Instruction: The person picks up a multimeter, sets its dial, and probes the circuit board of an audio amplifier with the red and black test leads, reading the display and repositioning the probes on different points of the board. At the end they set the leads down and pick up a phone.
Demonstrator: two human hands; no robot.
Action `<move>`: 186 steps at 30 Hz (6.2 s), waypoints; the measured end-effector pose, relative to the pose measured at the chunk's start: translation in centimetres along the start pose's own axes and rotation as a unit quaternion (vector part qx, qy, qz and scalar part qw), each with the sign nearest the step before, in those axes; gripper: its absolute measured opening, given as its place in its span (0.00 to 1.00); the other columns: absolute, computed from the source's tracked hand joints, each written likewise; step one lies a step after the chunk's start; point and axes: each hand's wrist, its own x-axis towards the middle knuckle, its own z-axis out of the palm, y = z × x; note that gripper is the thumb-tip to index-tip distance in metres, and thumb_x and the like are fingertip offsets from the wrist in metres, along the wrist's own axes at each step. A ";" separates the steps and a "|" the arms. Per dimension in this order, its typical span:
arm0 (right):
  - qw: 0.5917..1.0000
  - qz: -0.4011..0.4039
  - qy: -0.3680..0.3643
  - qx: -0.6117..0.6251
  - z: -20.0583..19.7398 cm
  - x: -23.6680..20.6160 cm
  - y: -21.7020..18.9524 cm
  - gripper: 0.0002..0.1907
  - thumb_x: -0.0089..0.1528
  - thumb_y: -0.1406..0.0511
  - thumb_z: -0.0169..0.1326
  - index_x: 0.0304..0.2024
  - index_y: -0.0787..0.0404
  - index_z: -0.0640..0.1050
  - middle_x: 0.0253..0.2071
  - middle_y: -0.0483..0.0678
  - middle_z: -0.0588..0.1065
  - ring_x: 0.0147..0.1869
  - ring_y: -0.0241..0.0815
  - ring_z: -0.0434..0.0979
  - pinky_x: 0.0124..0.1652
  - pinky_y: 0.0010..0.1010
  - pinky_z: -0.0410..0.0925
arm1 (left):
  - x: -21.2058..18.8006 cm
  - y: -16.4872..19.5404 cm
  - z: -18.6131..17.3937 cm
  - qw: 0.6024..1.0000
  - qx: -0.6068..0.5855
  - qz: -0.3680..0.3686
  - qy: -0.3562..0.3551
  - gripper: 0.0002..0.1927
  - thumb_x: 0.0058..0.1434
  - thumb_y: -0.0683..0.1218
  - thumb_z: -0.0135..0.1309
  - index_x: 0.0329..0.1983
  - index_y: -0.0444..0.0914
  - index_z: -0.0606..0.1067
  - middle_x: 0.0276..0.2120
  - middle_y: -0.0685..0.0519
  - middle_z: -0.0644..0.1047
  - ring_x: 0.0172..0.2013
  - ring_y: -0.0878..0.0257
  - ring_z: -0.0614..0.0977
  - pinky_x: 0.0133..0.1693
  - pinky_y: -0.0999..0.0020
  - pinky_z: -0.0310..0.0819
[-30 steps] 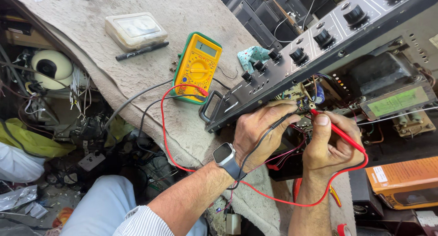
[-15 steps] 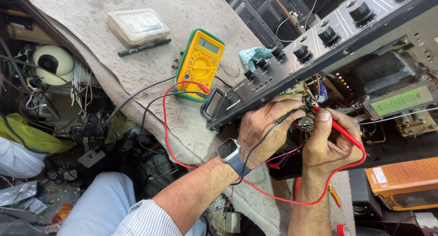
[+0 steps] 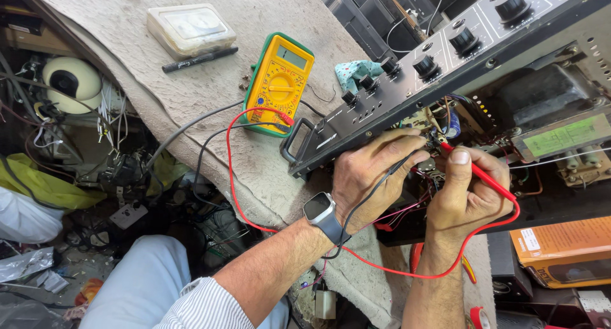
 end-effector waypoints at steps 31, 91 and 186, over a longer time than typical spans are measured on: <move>0.983 0.066 0.008 0.169 -0.2 -0.3 1.5 0.11 0.73 0.68 0.55 0.38 0.72 0.74 0.30 0.54 0.75 0.28 0.38 0.75 0.31 0.26 0.71 | -0.1 -0.1 -0.2 1.000 0.010 0.021 -0.005 0.11 0.68 0.39 0.62 0.52 0.38 0.77 0.51 0.52 0.81 0.48 0.57 0.85 0.48 0.68 0.82; 0.992 0.039 0.053 0.108 0.9 -0.7 0.6 0.16 0.79 0.62 0.51 0.42 0.70 0.75 0.32 0.53 0.77 0.29 0.37 0.78 0.30 0.23 0.72 | -0.4 -0.4 -0.6 0.998 -0.043 0.005 -0.041 0.11 0.72 0.45 0.58 0.53 0.37 0.73 0.49 0.48 0.79 0.47 0.52 0.84 0.47 0.64 0.82; 0.987 0.094 -0.002 0.128 0.0 0.0 -0.3 0.19 0.78 0.62 0.56 0.37 0.70 0.72 0.26 0.52 0.74 0.24 0.37 0.74 0.25 0.26 0.68 | -0.2 -0.9 -1.2 0.994 0.042 0.068 -0.079 0.14 0.63 0.38 0.61 0.52 0.42 0.77 0.50 0.55 0.77 0.47 0.57 0.81 0.49 0.64 0.78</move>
